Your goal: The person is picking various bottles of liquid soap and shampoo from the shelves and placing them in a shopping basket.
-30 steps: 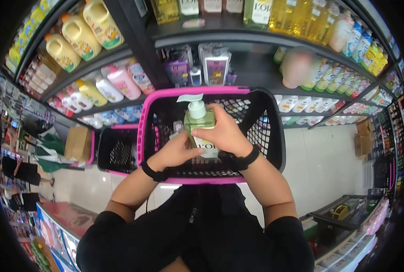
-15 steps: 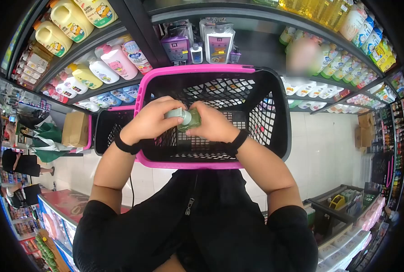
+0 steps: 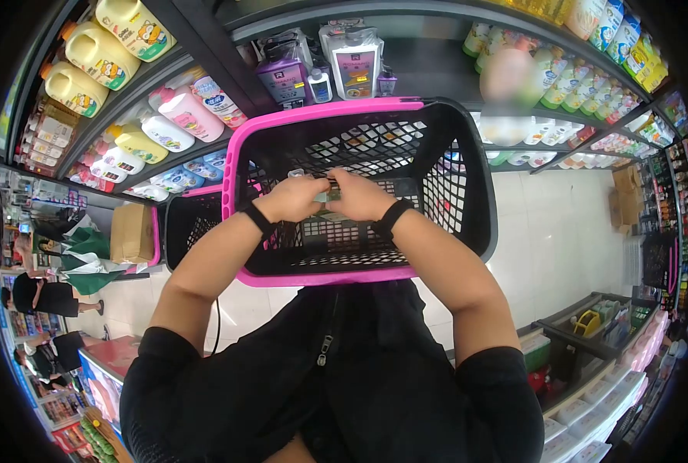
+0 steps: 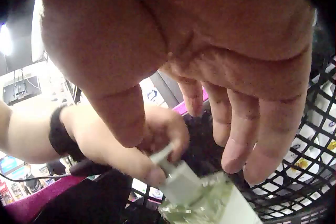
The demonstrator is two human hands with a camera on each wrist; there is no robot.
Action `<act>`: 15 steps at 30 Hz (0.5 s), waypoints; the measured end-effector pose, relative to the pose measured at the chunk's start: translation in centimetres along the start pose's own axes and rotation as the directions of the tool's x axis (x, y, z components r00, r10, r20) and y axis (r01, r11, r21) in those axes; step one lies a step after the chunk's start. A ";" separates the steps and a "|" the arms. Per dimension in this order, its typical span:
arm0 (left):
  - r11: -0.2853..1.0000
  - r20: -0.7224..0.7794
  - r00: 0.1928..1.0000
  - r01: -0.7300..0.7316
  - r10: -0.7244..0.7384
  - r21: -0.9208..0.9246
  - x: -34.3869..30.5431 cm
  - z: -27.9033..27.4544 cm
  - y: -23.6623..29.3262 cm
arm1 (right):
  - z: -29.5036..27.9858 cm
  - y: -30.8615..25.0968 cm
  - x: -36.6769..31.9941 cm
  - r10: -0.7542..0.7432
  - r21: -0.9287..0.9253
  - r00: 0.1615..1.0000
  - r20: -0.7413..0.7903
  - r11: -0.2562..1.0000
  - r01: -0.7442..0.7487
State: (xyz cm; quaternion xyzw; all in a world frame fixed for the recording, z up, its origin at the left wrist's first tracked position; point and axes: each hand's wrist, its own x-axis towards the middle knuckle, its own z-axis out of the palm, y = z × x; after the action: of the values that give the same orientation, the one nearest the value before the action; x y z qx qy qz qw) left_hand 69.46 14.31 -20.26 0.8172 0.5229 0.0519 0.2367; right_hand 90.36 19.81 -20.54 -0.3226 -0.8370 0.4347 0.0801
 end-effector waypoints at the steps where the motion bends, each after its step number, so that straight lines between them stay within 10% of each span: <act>1: 1.000 -0.007 1.000 0.012 -0.012 -0.020 0.5 2.3 -2.2 | -0.1 0.3 -0.3 -0.012 0.038 0.999 -0.040 0.999 0.013; 15: 0.891 0.271 0.854 0.389 -0.444 0.234 -0.3 12.2 -10.1 | -3.4 -2.6 -11.0 0.076 0.289 0.996 -0.042 0.955 -0.061</act>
State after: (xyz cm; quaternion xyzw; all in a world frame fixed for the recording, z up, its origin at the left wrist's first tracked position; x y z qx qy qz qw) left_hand 65.02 13.47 -35.41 0.6987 0.6454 -0.1779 0.2522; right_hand 99.13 14.32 -14.89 -0.3475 -0.7509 0.5456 0.1331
